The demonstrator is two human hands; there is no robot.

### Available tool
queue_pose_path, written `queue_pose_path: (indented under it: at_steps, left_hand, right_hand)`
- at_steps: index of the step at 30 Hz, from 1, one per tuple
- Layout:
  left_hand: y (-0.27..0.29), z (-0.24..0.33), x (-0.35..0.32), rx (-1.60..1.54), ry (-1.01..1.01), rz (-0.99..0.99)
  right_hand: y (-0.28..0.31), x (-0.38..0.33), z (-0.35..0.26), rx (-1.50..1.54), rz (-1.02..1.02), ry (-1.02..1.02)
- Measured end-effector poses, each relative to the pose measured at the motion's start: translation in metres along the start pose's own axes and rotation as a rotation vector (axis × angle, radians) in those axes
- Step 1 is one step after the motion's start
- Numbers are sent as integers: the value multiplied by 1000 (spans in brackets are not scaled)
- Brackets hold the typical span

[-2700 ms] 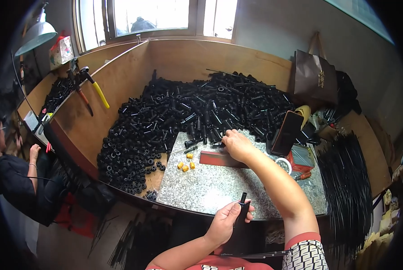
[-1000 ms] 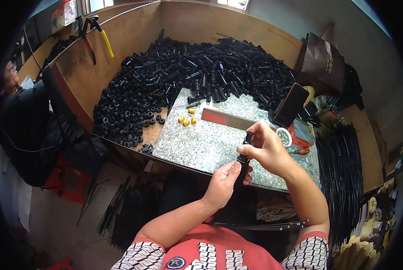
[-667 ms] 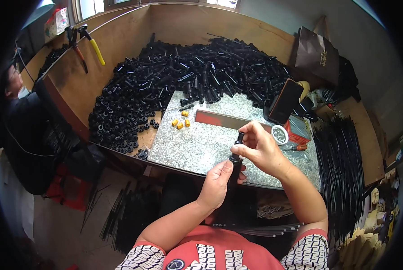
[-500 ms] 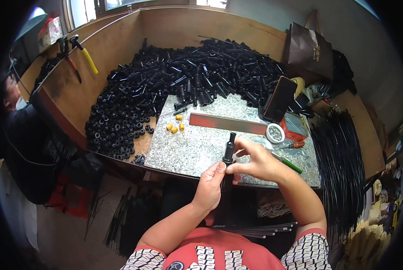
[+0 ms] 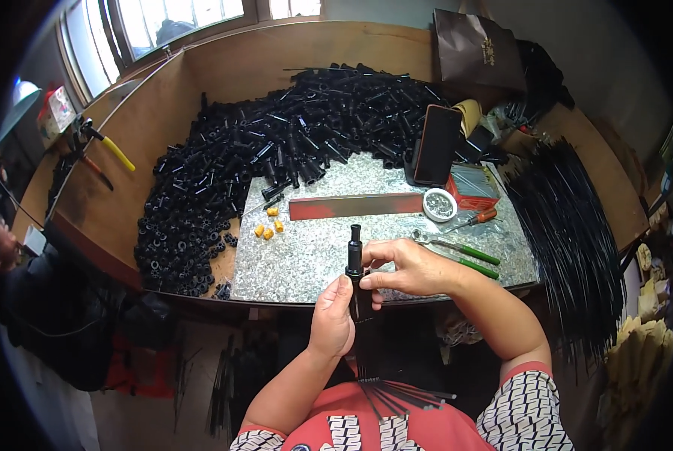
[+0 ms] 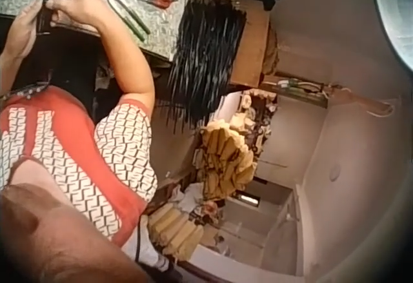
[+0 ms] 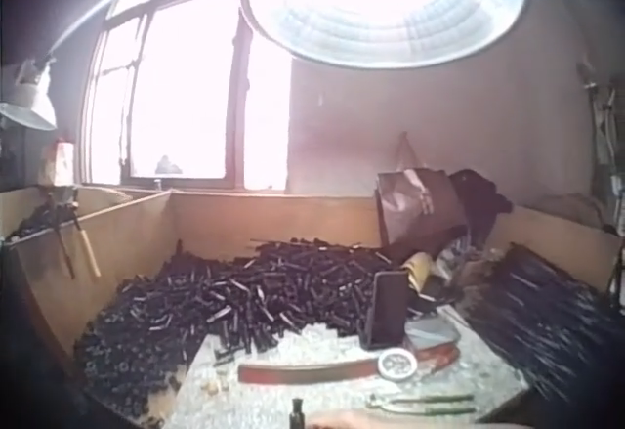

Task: Assembling small plastic components onto black cables at a workbench.

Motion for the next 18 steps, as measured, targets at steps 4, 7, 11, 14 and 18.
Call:
queue_pose_path:
  at_steps: [4, 7, 11, 14, 18]
  left_hand:
    - [-1, 1, 2, 35, -18, -40]
    - [-3, -2, 2, 51, -35, -31]
    - [-1, -1, 1, 65, -42, 17]
    - [-1, -2, 2, 75, -56, 5]
    - [0, -4, 4, 92, -63, 6]
  right_hand:
    - [-5, -1, 3, -141, 27, -15]
    - [-7, -1, 6, -378, 221, 202]
    - [-7, -1, 9, -371, 222, 228]
    - [-4, -2, 10, -278, 195, 192]
    - [-5, -4, 10, -287, 155, 149]
Point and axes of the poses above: each hand's wrist, its own x-axis towards the middle knuckle, its own y-axis out of the back of the hand, z = x × y, the point moved 3 cm from there along x, towards the middle knuckle, and after that the axes turned 3 degrees about -z, right-handed, at the moved point
